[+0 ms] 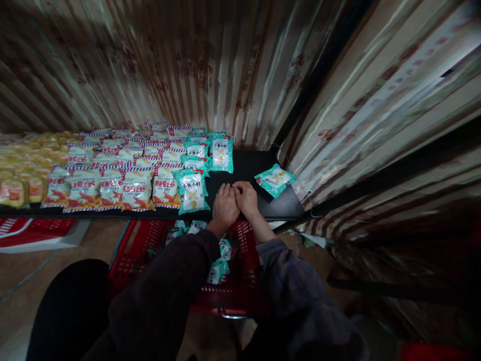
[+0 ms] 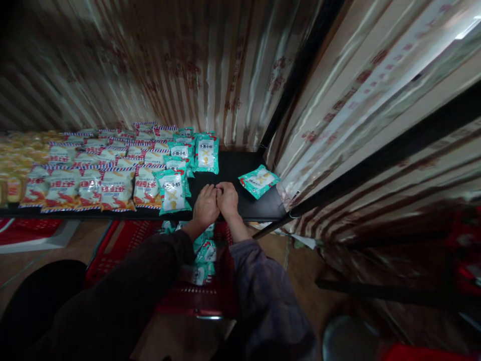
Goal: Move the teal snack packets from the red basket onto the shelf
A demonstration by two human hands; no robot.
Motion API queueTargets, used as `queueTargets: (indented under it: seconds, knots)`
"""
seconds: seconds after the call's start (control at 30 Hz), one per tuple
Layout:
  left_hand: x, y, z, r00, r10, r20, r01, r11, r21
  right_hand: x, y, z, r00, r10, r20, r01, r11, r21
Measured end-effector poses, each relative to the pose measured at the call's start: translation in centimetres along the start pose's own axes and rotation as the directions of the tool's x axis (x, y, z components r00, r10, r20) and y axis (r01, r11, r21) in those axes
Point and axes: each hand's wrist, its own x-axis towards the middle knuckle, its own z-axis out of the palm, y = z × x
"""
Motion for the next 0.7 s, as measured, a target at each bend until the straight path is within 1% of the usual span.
queueTargets:
  seconds: [0.1, 0.2, 0.33, 0.43, 0.47, 0.5, 0.53, 0.57, 0.6, 0.63, 0.67, 0.7]
  knots:
    - [-2.8, 0.2, -0.3, 0.998, 0.053, 0.015, -0.054, 0.998, 0.033, -2.6, -0.5, -0.5, 0.999, -0.037, 0.005, 0.038, 0.999, -0.010]
    - [-5.8, 0.2, -0.3, 0.996, 0.091, -0.007, -0.090, 0.994, 0.062, -5.7, -1.0, -0.8, 0.997, -0.074, -0.012, 0.074, 0.997, -0.015]
    - [-9.5, 0.0, 0.0, 0.987, 0.158, -0.033, -0.155, 0.984, 0.089, -10.4, -1.0, -0.5, 0.991, -0.109, -0.080, 0.110, 0.994, 0.001]
    - [-11.6, -0.2, 0.7, 0.986, 0.161, -0.042, -0.155, 0.982, 0.111, -13.5, -0.5, 0.0, 0.982, -0.125, -0.138, 0.130, 0.991, 0.028]
    - [-12.3, -0.3, 1.0, 0.989, 0.149, -0.022, -0.146, 0.983, 0.113, -14.3, -0.3, 0.2, 0.985, -0.105, -0.135, 0.110, 0.994, 0.030]
    - [-12.9, -0.5, 1.4, 0.991, 0.133, 0.013, -0.134, 0.986, 0.104, -15.0, -0.1, 0.4, 0.991, -0.057, -0.121, 0.060, 0.998, 0.022]
    - [-13.6, -0.7, 1.9, 0.993, 0.103, 0.061, -0.108, 0.991, 0.085, -15.6, 0.2, 0.7, 0.997, 0.020, -0.080, -0.020, 1.000, -0.002]
    - [-14.3, -0.9, 2.5, 0.989, 0.067, 0.131, -0.074, 0.996, 0.045, -16.1, 0.6, 0.9, 0.993, 0.114, 0.007, -0.113, 0.992, -0.046]
    - [-15.0, -1.1, 3.1, 0.979, -0.001, 0.202, 0.001, 1.000, -0.001, -16.6, 1.0, 1.1, 0.971, 0.212, 0.109, -0.201, 0.974, -0.101]
    - [-15.7, -1.3, 3.8, 0.962, -0.102, 0.255, 0.115, 0.993, -0.036, -17.0, 1.5, 1.4, 0.925, 0.306, 0.224, -0.275, 0.948, -0.159]
    - [-16.3, -1.5, 4.4, 0.949, -0.163, 0.271, 0.178, 0.983, -0.032, -17.3, 2.1, 1.7, 0.885, 0.360, 0.295, -0.314, 0.930, -0.191]
    - [-16.9, -1.7, 5.0, 0.938, -0.199, 0.285, 0.217, 0.976, -0.030, -17.6, 2.7, 2.0, 0.852, 0.398, 0.341, -0.343, 0.915, -0.211]
